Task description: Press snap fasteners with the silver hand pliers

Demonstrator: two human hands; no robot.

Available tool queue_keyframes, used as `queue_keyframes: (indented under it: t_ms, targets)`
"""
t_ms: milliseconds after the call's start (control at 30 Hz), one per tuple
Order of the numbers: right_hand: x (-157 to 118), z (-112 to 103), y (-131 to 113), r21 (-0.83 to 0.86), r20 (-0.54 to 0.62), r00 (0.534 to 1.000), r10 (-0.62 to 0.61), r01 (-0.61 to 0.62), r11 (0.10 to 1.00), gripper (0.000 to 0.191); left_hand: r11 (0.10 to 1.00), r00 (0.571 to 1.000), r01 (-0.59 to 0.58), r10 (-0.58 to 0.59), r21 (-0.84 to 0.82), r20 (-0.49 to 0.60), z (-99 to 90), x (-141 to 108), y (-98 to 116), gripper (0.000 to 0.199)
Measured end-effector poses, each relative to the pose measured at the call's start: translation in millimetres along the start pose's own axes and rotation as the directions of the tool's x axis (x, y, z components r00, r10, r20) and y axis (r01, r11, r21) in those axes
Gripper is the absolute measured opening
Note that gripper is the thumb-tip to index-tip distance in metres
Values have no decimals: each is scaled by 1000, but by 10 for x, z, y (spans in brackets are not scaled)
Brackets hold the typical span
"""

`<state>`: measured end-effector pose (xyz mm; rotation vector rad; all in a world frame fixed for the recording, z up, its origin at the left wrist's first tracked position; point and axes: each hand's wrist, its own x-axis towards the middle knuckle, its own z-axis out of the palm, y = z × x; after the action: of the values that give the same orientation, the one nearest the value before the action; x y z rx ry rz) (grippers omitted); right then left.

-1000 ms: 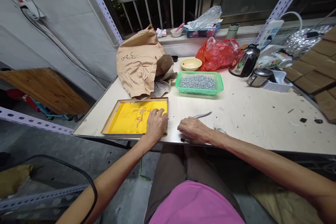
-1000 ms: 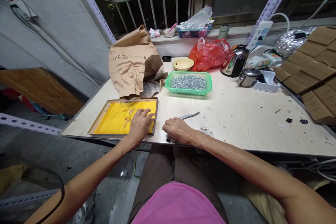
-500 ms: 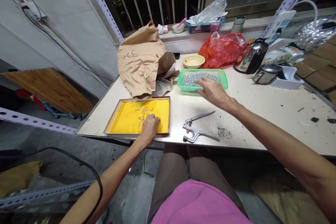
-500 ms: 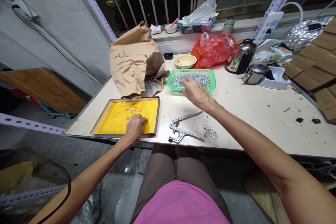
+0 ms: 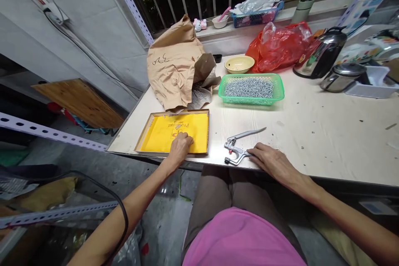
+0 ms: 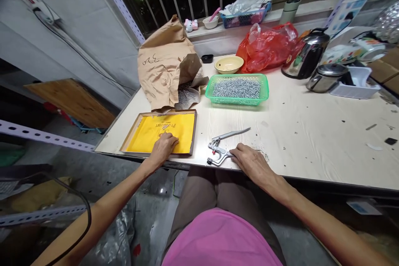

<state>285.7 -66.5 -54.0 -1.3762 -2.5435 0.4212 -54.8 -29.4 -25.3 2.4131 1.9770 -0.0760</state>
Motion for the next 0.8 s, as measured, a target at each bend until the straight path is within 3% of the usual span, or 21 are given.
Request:
queue_keyframes:
  t_ms: [100,200,300,400,467,600,800]
  targets:
    - [39,0,-47,-52,12,1000,24,-23,998,30,999,999,-11,8,-52,-53,-76,3,86,23]
    - [63,-46,-61,-77,31,999,27,-25,997,27,912,995,40,-73,-409,-66,-204,-9,305,17]
    - [75,-100,-23,-140,36,999,13,-8,990,25,576,973,232,-134,-784,189,-251,-18,647,16]
    - [68,-124,58,-201,35,999,7,1,979,23,257,908,417,-91,-872,408,-156,-2,969,20]
    - [54,-119,114,-214,31,1000,4,2,977,21,168,878,479,-101,-862,468,-56,22,1117,21]
    - [35,-105,165,-219,30,999,14,-7,976,20,174,839,544,-102,-821,534,64,73,1284,24]
    - [31,-164,126,-193,17,1000,26,-23,981,17,268,810,580,-89,-769,580,37,104,1421,27]
